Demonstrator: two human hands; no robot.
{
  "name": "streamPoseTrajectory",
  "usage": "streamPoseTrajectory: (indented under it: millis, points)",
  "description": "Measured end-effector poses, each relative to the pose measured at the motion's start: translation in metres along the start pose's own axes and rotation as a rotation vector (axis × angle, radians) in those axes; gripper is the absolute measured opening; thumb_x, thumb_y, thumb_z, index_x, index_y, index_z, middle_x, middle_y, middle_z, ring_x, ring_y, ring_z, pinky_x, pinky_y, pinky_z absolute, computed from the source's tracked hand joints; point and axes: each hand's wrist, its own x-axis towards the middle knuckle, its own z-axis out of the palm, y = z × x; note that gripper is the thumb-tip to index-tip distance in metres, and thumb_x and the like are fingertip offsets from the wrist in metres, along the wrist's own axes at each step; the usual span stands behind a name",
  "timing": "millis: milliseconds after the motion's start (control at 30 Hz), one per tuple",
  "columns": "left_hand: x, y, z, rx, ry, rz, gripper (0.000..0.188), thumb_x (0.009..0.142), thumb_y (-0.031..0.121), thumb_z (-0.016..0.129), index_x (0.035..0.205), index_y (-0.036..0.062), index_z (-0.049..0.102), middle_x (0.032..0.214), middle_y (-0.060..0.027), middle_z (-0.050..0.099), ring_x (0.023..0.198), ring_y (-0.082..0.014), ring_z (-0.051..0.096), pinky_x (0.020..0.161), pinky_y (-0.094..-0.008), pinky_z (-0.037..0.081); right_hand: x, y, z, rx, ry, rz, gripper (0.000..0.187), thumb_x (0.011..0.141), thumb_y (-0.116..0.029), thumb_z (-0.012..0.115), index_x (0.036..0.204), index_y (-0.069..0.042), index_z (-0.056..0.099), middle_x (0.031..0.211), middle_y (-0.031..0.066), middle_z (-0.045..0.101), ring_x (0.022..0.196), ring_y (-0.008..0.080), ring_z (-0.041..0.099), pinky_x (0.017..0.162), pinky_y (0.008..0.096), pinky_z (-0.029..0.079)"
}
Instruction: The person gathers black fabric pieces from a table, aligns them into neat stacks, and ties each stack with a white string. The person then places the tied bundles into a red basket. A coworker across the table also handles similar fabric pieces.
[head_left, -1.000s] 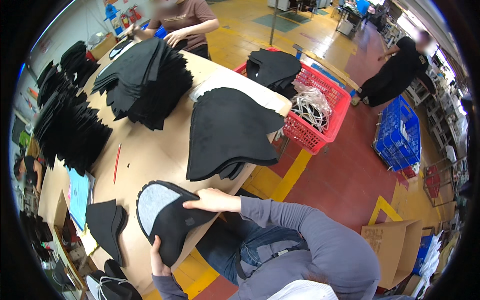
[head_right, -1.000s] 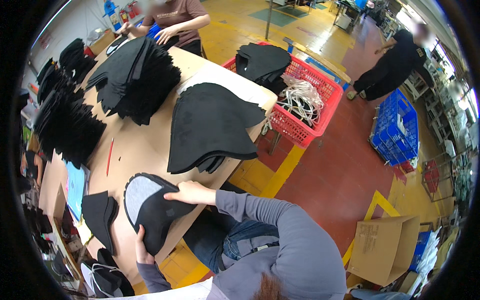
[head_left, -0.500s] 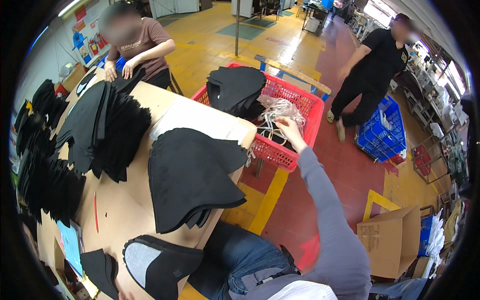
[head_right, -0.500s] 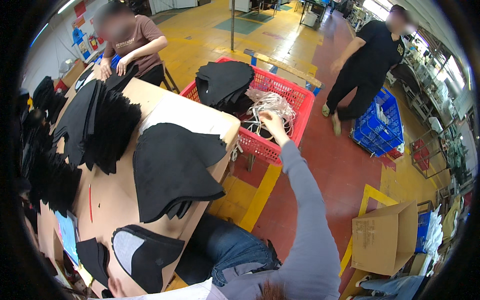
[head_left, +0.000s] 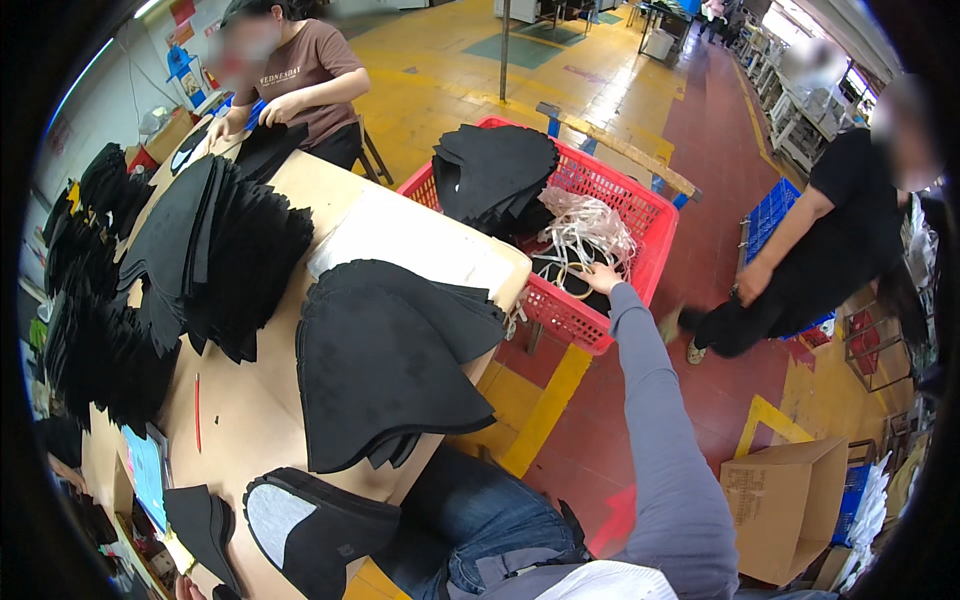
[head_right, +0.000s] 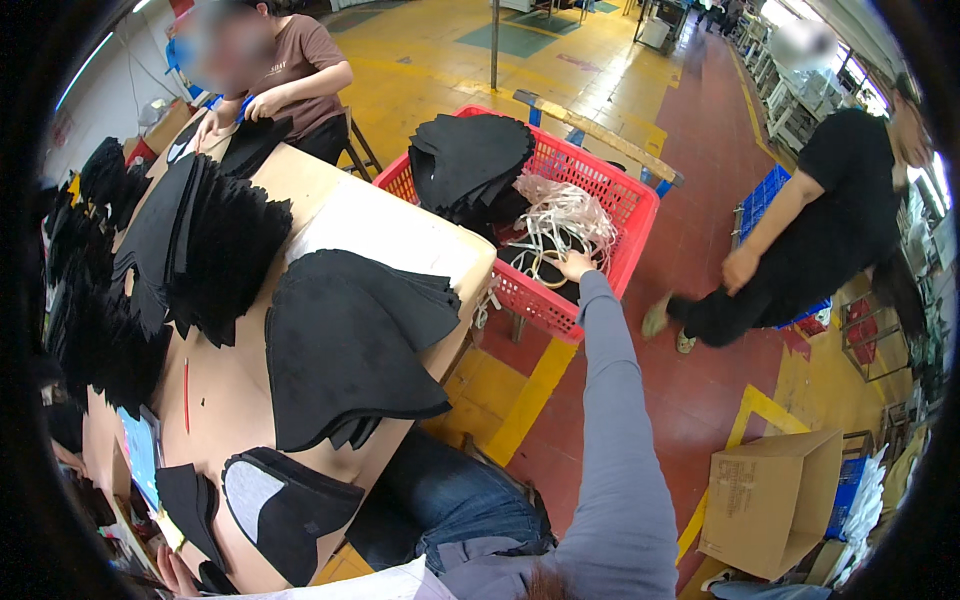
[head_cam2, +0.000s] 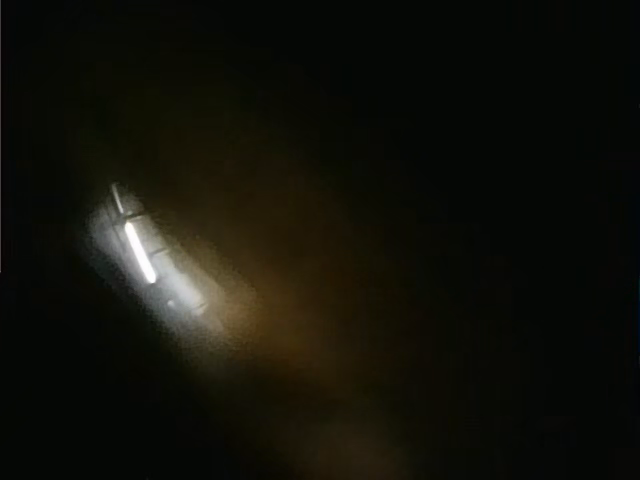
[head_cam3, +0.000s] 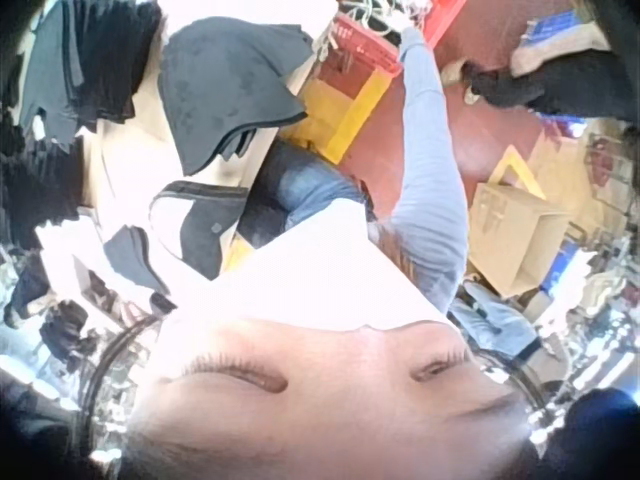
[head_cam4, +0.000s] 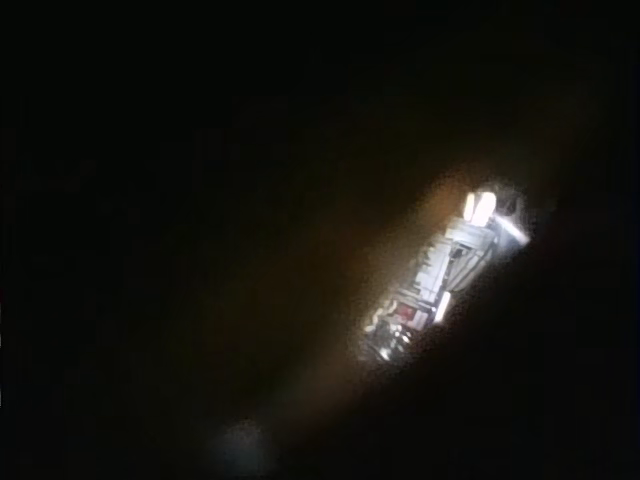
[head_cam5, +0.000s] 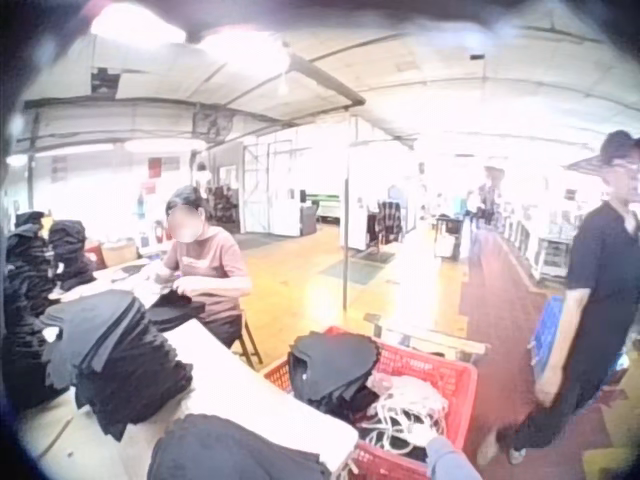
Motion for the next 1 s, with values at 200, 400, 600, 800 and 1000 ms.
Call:
streamPoseTrajectory:
  millis: [200, 400, 600, 800, 1000]
  points:
    - [-0.041, 0.006, -0.077, 0.13, 0.225, 0.142, 0.04, 0.1, 0.016, 0.052, 0.135, -0.0033, 0.048, 0.129, -0.0149, 0.057, 0.12, -0.0229, 0.055, 0.106, -0.0355, 0.041, -0.027, -0.134, -0.06, 0.726, 0.523, -0.28, 0.023, 0.089, -0.011, 0.066, 0.108, 0.001, 0.072, 0.097, 0.0116, 0.074, 0.091, 0.0166, 0.068, 0.084, 0.0306, 0.051]
    - [-0.107, 0.049, -0.014, -0.134, 0.158, 0.578, 0.036, 0.1, 0.006, 0.049, 0.134, -0.0044, 0.048, 0.129, -0.0165, 0.056, 0.119, -0.0238, 0.056, 0.108, -0.0355, 0.039, -0.2, -0.379, -0.219, 1.137, 0.352, -0.82, 0.017, 0.092, -0.004, 0.061, 0.104, 0.001, 0.071, 0.097, 0.0091, 0.072, 0.087, 0.0121, 0.066, 0.075, 0.0269, 0.054]
    - [-0.141, 0.111, 0.142, 0.322, -0.102, 0.947, 0.034, 0.088, 0.016, 0.06, 0.119, 0.0027, 0.053, 0.119, -0.0124, 0.057, 0.106, -0.0251, 0.061, 0.09, -0.0313, 0.048, -0.43, -0.493, -0.165, 0.789, 0.196, -2.088, 0.022, 0.072, -0.015, 0.064, 0.092, -0.005, 0.064, 0.091, 0.003, 0.06, 0.087, 0.0218, 0.06, 0.088, 0.0383, 0.049]
    - [-0.171, 0.081, 0.085, -0.573, -0.528, 0.486, 0.027, 0.09, 0.022, 0.064, 0.108, 0.0032, 0.056, 0.103, -0.0113, 0.062, 0.095, -0.0238, 0.062, 0.08, -0.0321, 0.052, -0.484, -0.499, -0.106, 0.942, -0.111, -2.068, 0.024, 0.074, -0.014, 0.063, 0.095, -0.006, 0.071, 0.131, 0.0054, 0.057, 0.136, 0.0334, 0.041, 0.11, 0.057, 0.03]
    - [-0.197, 0.064, 0.083, -0.728, -0.331, 0.536, 0.025, 0.093, 0.015, 0.061, 0.115, 0.0044, 0.06, 0.116, -0.0153, 0.065, 0.107, -0.0248, 0.063, 0.088, -0.0355, 0.052, -0.625, -0.541, -0.037, 2.937, -0.995, -1.608, 0.041, 0.082, -0.018, 0.058, 0.122, -0.012, 0.063, 0.146, 0.0099, 0.044, 0.137, 0.0313, 0.036, 0.114, 0.0631, 0.019]
